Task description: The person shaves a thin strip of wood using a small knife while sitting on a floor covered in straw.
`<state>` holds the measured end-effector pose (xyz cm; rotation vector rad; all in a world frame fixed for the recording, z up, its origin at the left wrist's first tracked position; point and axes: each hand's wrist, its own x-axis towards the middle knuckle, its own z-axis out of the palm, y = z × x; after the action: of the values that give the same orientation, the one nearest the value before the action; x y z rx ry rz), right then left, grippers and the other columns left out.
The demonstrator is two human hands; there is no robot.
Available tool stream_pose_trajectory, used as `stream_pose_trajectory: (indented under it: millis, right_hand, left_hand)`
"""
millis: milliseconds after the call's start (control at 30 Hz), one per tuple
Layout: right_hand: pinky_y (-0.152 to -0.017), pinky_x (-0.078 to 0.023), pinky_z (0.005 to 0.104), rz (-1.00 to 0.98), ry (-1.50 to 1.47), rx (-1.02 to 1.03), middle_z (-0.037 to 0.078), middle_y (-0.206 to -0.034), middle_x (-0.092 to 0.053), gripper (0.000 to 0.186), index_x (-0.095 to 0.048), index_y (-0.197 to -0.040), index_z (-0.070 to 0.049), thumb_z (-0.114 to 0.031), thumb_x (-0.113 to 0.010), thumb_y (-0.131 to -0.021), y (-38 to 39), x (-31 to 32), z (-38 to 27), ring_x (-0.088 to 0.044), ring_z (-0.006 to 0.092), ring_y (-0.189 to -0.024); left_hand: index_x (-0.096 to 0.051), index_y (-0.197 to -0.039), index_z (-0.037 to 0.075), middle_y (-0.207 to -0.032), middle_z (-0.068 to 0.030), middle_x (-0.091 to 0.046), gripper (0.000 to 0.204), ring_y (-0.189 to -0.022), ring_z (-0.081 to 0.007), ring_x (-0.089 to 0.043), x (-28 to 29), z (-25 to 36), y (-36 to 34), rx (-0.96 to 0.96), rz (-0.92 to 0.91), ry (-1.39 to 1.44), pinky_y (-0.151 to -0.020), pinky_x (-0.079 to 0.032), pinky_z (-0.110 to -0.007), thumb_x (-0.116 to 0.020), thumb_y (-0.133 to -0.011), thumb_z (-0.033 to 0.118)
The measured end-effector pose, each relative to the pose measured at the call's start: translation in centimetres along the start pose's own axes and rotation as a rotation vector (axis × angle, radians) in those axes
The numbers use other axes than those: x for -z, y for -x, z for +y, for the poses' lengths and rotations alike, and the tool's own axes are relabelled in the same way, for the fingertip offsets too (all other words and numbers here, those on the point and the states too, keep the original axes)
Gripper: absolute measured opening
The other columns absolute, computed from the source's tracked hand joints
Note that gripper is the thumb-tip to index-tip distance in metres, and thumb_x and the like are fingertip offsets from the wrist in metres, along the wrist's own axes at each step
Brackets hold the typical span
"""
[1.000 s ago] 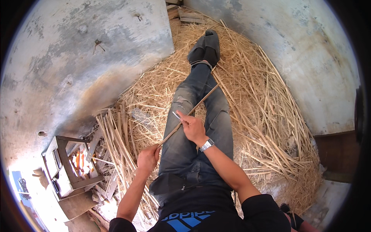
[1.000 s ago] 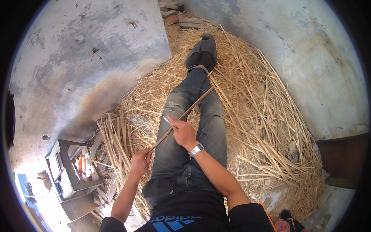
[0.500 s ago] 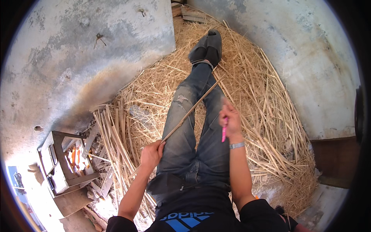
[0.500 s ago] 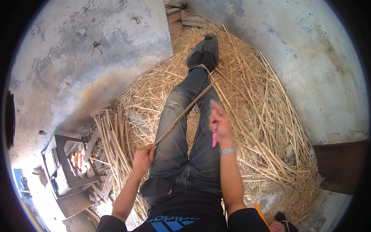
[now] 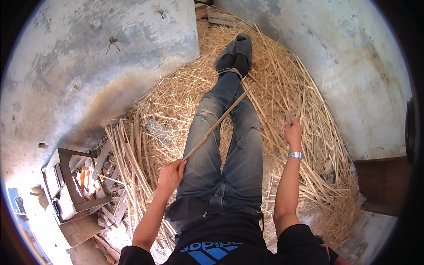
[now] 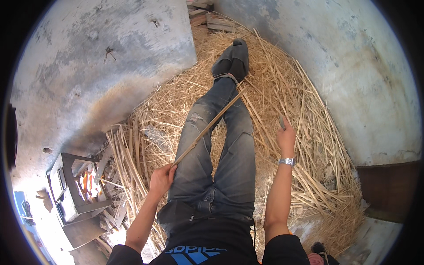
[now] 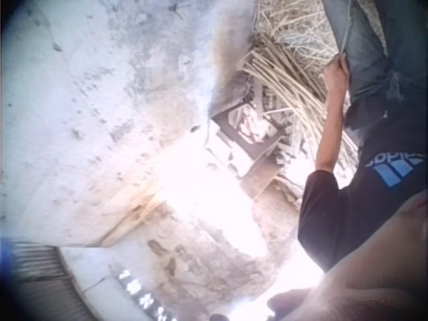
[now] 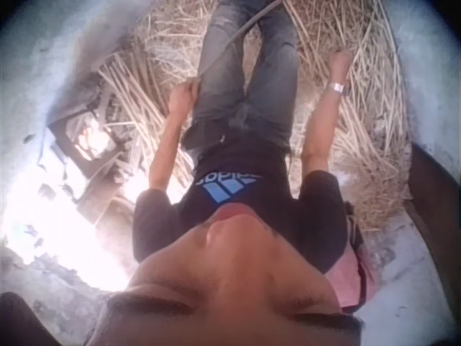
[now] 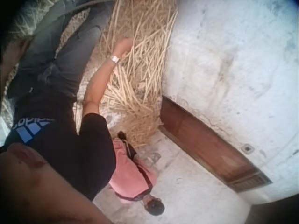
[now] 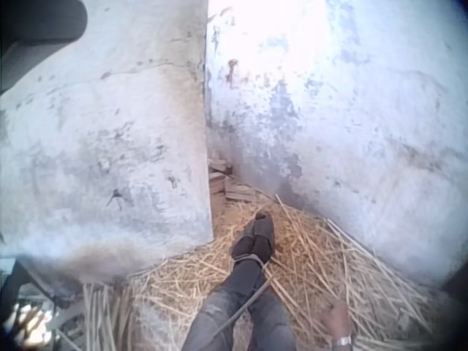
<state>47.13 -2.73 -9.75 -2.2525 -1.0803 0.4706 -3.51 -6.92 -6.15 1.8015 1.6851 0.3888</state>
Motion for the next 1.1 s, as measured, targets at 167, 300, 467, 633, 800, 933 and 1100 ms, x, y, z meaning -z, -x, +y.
stream_pose_trajectory:
  millis: [167, 300, 467, 633, 800, 933, 1100]
  right_hand:
    - [-0.078, -0.057, 0.0369, 0.151, 0.213, 0.174, 0.017, -0.107, -0.079, 0.047, -0.063, -0.15, -0.012, -0.01, -0.063, -0.103, 0.6, -3.0, -1.0, -0.074, 0.0215, -0.08]
    - [-0.086, -0.058, 0.0387, 0.017, -0.137, 0.174, 0.024, -0.116, -0.077, 0.043, -0.065, -0.147, -0.009, -0.011, -0.06, -0.104, 1.9, -4.7, -8.2, -0.077, 0.0312, -0.099]
    - [-0.067, -0.055, 0.0351, 0.075, -0.309, 0.31, 0.016, -0.086, -0.078, 0.044, -0.067, -0.147, -0.017, -0.01, -0.061, -0.104, -0.1, -6.5, -11.6, -0.075, 0.0187, -0.072]
    - [-0.068, -0.055, 0.0339, 0.078, -0.28, 0.367, 0.013, -0.08, -0.075, 0.041, -0.07, -0.143, -0.018, -0.011, -0.063, -0.104, -3.3, -9.5, -12.1, -0.068, 0.0166, -0.067]
    - [-0.071, -0.056, 0.036, -0.095, -0.257, 0.565, 0.024, -0.1, -0.075, 0.04, -0.075, -0.135, -0.023, -0.008, -0.066, -0.099, -0.6, -12.2, -11.9, -0.075, 0.032, -0.076]
    - [-0.073, -0.058, 0.0462, -0.144, -0.275, 0.503, 0.018, -0.1, -0.077, 0.043, -0.074, -0.136, -0.029, -0.013, -0.067, -0.097, 4.3, -14.1, -14.0, -0.073, 0.0402, -0.085]
    - [-0.07, -0.057, 0.0465, -0.181, -0.348, 0.608, 0.017, -0.095, -0.076, 0.044, -0.075, -0.135, -0.03, -0.011, -0.064, -0.097, 11.6, -16.6, -15.4, -0.073, 0.0396, -0.083]
  left_hand:
    - [-0.077, -0.106, 0.012, -0.081, -0.0217, -0.071, 0.028, -0.078, -0.0458, -0.07, -0.2, -0.1, -0.1, 0.021, -0.02, -0.011, -0.071, -0.055, -0.053, -0.064, -0.106, 0.036]
    - [-0.077, -0.105, 0.01, -0.082, -0.0216, -0.071, 0.027, -0.079, -0.046, -0.07, -0.2, -1.1, 0.2, 0.002, 0.003, -0.015, -0.07, -0.055, -0.053, -0.064, -0.106, 0.035]
    - [-0.079, -0.111, 0.011, -0.081, -0.0219, -0.071, 0.025, -0.08, -0.0446, -0.071, -0.6, -0.8, -0.3, -0.002, -0.02, -0.05, -0.071, -0.056, -0.049, -0.067, -0.105, 0.032]
    - [-0.078, -0.109, 0.011, -0.083, -0.0208, -0.071, 0.022, -0.08, -0.0441, -0.071, -0.7, -1.2, -0.3, -0.06, 0.025, -0.08, -0.071, -0.056, -0.05, -0.068, -0.104, 0.03]
    - [-0.071, -0.095, 0.008, -0.08, -0.0189, -0.069, 0.026, -0.074, -0.0437, -0.069, -1.2, -1.2, -0.6, -0.168, 0.1, -0.155, -0.067, -0.054, -0.054, -0.066, -0.105, 0.031]
    - [-0.07, -0.094, 0.007, -0.081, -0.0189, -0.07, 0.026, -0.075, -0.0431, -0.069, -1.3, -0.9, -0.2, -0.132, 0.095, -0.166, -0.068, -0.055, -0.054, -0.066, -0.104, 0.031]
    - [-0.075, -0.103, 0.011, -0.085, -0.0204, -0.072, 0.023, -0.078, -0.0438, -0.07, -1.7, -0.8, -0.3, -0.045, 0.056, -0.137, -0.069, -0.055, -0.052, -0.066, -0.104, 0.032]
